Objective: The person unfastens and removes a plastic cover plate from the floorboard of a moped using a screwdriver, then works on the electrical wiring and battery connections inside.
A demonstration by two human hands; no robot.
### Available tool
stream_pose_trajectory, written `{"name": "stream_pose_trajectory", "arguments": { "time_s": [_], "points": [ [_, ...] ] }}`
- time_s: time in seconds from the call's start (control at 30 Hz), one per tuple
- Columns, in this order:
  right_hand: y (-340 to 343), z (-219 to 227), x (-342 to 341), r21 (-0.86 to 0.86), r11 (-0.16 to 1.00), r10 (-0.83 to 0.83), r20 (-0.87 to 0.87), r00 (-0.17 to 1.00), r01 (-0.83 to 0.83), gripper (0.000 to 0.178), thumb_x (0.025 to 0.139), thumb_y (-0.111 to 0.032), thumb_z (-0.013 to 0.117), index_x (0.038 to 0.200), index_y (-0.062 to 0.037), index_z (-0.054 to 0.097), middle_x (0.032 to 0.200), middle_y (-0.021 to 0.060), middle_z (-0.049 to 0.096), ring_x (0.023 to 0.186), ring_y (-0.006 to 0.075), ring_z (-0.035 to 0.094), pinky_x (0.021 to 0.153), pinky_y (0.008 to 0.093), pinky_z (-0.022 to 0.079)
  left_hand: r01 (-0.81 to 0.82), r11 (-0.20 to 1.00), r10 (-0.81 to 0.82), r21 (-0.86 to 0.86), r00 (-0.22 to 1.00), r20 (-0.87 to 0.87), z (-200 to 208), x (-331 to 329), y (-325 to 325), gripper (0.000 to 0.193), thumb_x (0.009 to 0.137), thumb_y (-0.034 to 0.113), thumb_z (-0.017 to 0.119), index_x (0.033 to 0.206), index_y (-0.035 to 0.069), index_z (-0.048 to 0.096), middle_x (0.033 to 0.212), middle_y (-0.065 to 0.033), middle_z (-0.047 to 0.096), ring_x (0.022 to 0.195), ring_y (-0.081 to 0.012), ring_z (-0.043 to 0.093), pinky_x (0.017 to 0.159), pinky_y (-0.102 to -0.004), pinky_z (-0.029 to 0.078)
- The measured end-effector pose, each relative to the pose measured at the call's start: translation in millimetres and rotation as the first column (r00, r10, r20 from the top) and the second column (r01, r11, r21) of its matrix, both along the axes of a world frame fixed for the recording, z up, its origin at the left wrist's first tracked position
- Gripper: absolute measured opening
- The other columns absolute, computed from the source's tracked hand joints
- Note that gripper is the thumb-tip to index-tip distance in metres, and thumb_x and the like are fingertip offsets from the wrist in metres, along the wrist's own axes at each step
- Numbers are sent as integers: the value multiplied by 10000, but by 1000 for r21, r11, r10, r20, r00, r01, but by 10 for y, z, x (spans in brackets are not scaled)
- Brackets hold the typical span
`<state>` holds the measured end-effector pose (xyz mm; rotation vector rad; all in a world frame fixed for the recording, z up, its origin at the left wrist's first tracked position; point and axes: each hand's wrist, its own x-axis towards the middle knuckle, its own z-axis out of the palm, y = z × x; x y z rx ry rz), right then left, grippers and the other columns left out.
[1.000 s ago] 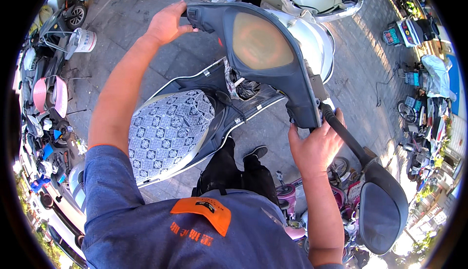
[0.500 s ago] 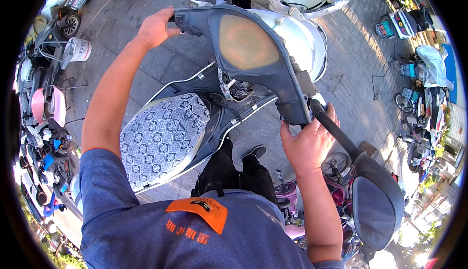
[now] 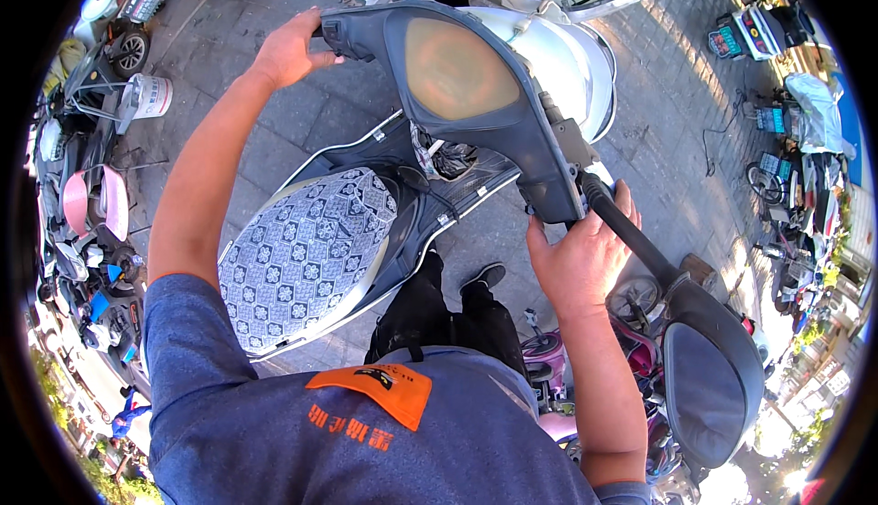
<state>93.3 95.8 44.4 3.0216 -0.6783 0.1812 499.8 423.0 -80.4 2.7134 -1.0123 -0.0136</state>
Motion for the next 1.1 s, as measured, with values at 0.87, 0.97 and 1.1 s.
{"name": "stream_pose_trajectory", "arguments": {
  "time_s": [0.87, 0.97, 1.1],
  "points": [
    [-38, 132, 14, 104, 993, -48, -29, 998, 50, 725, 786, -412, 909, 1290, 41, 651, 1570, 341, 430, 1513, 523, 397, 1290, 675, 276, 58, 996, -62, -67, 996, -56, 185, -63, -134, 833, 805, 345, 954, 1510, 82, 597, 1489, -206, 651, 1416, -434, 584, 1216, -497, 476],
    [-42, 122, 9, 96, 994, -49, -21, 999, 51, 707, 783, -396, 913, 1275, 37, 646, 1566, 350, 427, 1511, 525, 400, 1285, 689, 274, 101, 989, -102, -109, 995, -5, 142, -66, -105, 837, 815, 333, 950, 1521, 71, 586, 1504, -216, 641, 1430, -430, 575, 1209, -494, 479],
    [-44, 136, 3, 108, 993, -37, -3, 999, 37, 684, 777, -383, 916, 1246, 30, 638, 1561, 350, 434, 1498, 527, 420, 1276, 702, 280, 49, 998, -50, -28, 998, -39, 31, 26, -20, 876, 804, 350, 963, 1527, 46, 573, 1568, -218, 606, 1483, -428, 542, 1266, -499, 436]
  ]
}}
